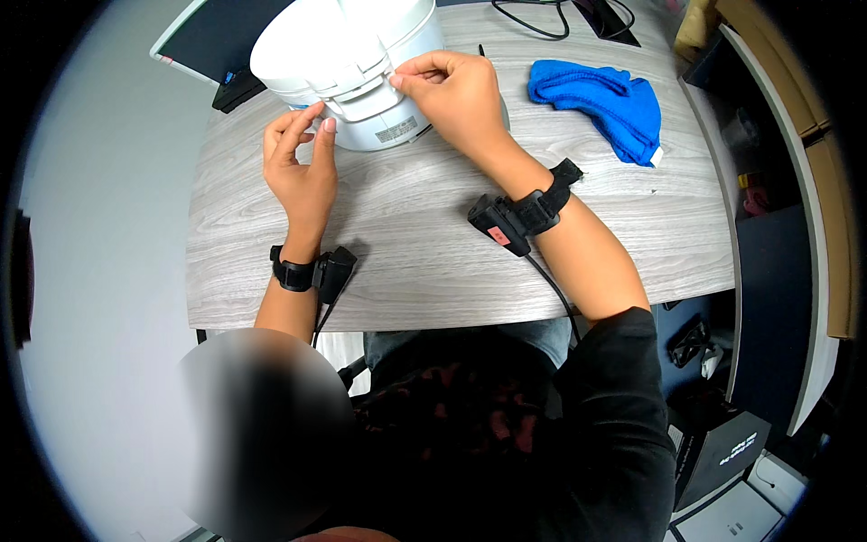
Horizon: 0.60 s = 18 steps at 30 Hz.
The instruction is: The person wipes the exterior of a white rice cooker with a blue cloth, then uses a screwdriver to remove screws from the lid and base. The lid is detached and set aside, and the person continues unscrewing components from the cooker's body.
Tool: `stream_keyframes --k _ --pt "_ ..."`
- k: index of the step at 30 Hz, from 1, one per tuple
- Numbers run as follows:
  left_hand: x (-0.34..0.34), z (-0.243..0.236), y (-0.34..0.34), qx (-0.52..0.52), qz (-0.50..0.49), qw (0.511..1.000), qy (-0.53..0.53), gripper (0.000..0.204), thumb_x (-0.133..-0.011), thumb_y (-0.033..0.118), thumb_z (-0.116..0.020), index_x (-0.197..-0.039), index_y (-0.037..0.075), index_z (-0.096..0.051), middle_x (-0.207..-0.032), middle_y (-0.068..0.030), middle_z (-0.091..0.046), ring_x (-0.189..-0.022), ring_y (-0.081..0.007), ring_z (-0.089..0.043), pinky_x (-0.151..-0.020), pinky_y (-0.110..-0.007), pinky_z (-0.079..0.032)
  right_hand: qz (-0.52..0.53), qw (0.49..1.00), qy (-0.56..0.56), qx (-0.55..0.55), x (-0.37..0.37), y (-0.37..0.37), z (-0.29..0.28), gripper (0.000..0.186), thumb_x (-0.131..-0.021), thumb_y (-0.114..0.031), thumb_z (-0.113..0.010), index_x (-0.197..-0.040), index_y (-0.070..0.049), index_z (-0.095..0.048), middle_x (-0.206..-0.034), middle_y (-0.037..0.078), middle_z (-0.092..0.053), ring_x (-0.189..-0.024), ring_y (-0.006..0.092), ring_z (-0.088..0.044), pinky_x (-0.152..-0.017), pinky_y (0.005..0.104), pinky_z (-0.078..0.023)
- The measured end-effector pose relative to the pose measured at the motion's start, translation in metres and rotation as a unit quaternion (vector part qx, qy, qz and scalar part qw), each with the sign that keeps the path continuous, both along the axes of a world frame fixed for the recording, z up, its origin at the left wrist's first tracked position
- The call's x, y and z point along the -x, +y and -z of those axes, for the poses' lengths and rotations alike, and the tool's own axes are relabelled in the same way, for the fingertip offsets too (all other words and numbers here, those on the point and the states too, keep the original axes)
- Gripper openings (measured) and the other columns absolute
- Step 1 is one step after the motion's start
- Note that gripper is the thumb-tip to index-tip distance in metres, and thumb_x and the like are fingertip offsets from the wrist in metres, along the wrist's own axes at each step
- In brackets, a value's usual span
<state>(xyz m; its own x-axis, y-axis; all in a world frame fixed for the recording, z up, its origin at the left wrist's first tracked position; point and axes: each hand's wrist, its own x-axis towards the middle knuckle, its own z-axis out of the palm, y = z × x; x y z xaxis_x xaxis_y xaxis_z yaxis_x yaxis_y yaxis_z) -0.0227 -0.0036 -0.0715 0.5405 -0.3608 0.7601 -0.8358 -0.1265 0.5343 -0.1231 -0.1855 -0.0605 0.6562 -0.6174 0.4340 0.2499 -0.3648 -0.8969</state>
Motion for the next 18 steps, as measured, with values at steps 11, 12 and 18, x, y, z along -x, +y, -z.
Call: stream_keyframes --k 11,12,18 --pt "0.019 0.009 -0.002 0.046 0.073 0.986 0.146 0.035 -0.093 0.008 -0.073 -0.128 0.006 -0.068 -0.116 -0.0049 -0.061 -0.102 -0.0112 -0.060 -0.082 -0.024 -0.054 -0.053 0.998 0.026 -0.015 -0.002 -0.004 0.002 0.017 -0.088 -0.014 -0.079 -0.099 -0.002 -0.076 -0.091 0.004 -0.075 -0.083 0.0071 -0.066 -0.076 0.0214 -0.053" --pt "0.020 0.009 -0.003 0.057 0.080 0.980 0.171 0.036 -0.093 0.008 -0.073 -0.128 0.004 -0.067 -0.116 -0.0047 -0.060 -0.102 -0.0112 -0.060 -0.082 -0.024 -0.054 -0.053 0.998 0.022 -0.017 -0.002 -0.004 0.003 0.017 -0.087 -0.013 -0.079 -0.099 -0.002 -0.076 -0.091 0.004 -0.075 -0.083 0.0072 -0.067 -0.076 0.0213 -0.053" --pt "0.018 0.001 -0.009 0.107 0.086 0.950 0.280 0.028 -0.091 0.006 -0.074 -0.118 -0.002 -0.069 -0.110 -0.0067 -0.064 -0.098 -0.0105 -0.062 -0.079 -0.023 -0.053 -0.044 0.999 0.008 -0.010 -0.004 -0.003 0.005 0.016 -0.086 -0.013 -0.080 -0.096 -0.001 -0.076 -0.088 0.005 -0.075 -0.080 0.0075 -0.067 -0.074 0.0212 -0.053"
